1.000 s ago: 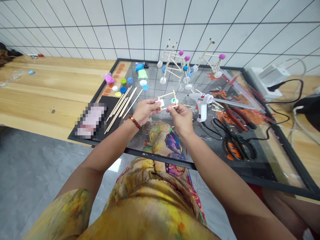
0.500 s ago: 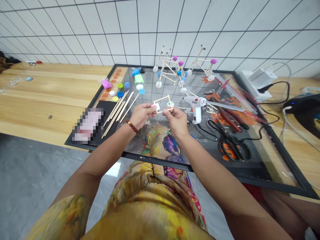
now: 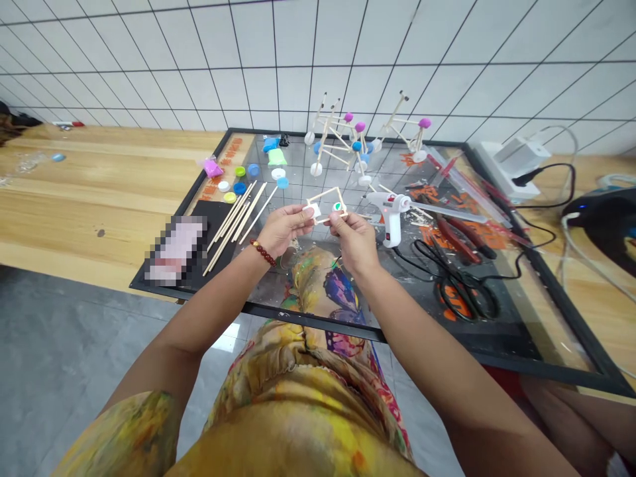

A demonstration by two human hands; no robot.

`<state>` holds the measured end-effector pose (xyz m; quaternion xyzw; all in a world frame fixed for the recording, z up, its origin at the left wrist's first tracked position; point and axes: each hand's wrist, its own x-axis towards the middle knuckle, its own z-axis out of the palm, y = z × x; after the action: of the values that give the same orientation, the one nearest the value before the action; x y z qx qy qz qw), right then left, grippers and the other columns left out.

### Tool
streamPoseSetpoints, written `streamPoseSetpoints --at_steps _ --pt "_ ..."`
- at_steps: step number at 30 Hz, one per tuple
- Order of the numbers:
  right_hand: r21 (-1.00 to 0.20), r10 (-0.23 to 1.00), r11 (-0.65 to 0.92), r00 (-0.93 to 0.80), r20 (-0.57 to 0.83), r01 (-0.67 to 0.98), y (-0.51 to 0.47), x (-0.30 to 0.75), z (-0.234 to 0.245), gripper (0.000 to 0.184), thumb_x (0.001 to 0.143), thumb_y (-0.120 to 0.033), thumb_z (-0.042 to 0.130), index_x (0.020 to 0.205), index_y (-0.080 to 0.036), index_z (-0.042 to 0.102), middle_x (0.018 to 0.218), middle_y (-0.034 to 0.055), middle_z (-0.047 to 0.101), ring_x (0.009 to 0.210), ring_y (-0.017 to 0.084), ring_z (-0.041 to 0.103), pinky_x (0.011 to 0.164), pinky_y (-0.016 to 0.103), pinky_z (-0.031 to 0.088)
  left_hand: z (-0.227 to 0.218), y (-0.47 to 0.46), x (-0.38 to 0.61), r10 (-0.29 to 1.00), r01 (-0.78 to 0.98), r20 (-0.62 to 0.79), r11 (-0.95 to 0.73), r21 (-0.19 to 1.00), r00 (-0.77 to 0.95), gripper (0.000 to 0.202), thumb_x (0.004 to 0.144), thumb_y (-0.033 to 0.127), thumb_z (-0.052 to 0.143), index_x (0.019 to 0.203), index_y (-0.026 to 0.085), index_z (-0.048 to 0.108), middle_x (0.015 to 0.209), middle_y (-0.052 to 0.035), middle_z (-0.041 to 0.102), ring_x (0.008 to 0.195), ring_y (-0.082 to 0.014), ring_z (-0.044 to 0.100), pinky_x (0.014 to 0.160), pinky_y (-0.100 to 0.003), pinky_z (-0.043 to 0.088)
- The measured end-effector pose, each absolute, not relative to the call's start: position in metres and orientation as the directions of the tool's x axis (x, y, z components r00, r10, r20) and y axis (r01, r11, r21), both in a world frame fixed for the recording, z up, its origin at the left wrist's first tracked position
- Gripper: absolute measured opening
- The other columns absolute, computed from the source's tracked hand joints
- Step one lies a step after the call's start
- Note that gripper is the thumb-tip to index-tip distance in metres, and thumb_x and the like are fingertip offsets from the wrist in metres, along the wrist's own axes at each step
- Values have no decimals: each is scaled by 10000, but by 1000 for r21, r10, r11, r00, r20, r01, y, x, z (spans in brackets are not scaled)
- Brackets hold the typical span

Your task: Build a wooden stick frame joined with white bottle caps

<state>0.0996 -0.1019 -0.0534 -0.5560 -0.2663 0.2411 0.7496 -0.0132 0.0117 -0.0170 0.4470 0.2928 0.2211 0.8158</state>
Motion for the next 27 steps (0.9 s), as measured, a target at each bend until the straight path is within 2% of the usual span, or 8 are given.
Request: streamPoseSetpoints --at_steps 4,7,11,14,18,27 --pt "-940 677 283 734 54 -192 -102 100 -48 523 590 -644 924 830 -238 698 736 -24 672 607 94 470 608 271 418 -18 12 -14 608 -104 -274 512 852 745 180 800 158 874 877 107 720 740 -19 732 693 -105 681 752 -261 551" --pt "-938 691 263 722 20 -226 -103 102 -45 544 567 -612 938 882 -245 688 762 -25 677 609 92 489 599 267 424 -18 13 -14 605 -110 -268 513 851 750 168 817 151 857 900 110 715 748 -15 729 704 -105 685 761 -264 552" --pt "-957 722 229 691 42 -181 -103 103 -48 496 629 -590 901 906 -248 672 763 -28 650 648 108 526 631 281 436 -18 12 -14 609 -116 -265 513 851 747 142 840 115 821 929 114 710 777 -9 734 700 -100 684 760 -269 558" --pt "-967 725 221 685 76 -126 -102 104 -52 449 668 -606 874 816 -244 654 763 -16 657 645 116 505 647 297 435 -17 11 -13 610 -131 -259 519 845 749 181 807 93 846 916 120 704 791 -1 736 684 -93 680 756 -265 560" --pt "-967 722 223 687 81 -121 -101 105 -57 404 655 -563 894 734 -245 657 751 -14 665 649 120 496 679 304 449 -17 9 -12 600 -118 -265 522 845 755 158 814 94 846 872 110 700 739 -5 722 652 -89 668 725 -248 557" --pt "-955 726 270 678 116 -126 -101 106 -60 302 670 -461 908 789 -261 716 766 -18 665 704 138 560 737 320 503 -18 10 -12 609 -94 -297 526 845 736 117 855 113 821 839 95 707 699 -19 717 638 -92 669 706 -237 554"
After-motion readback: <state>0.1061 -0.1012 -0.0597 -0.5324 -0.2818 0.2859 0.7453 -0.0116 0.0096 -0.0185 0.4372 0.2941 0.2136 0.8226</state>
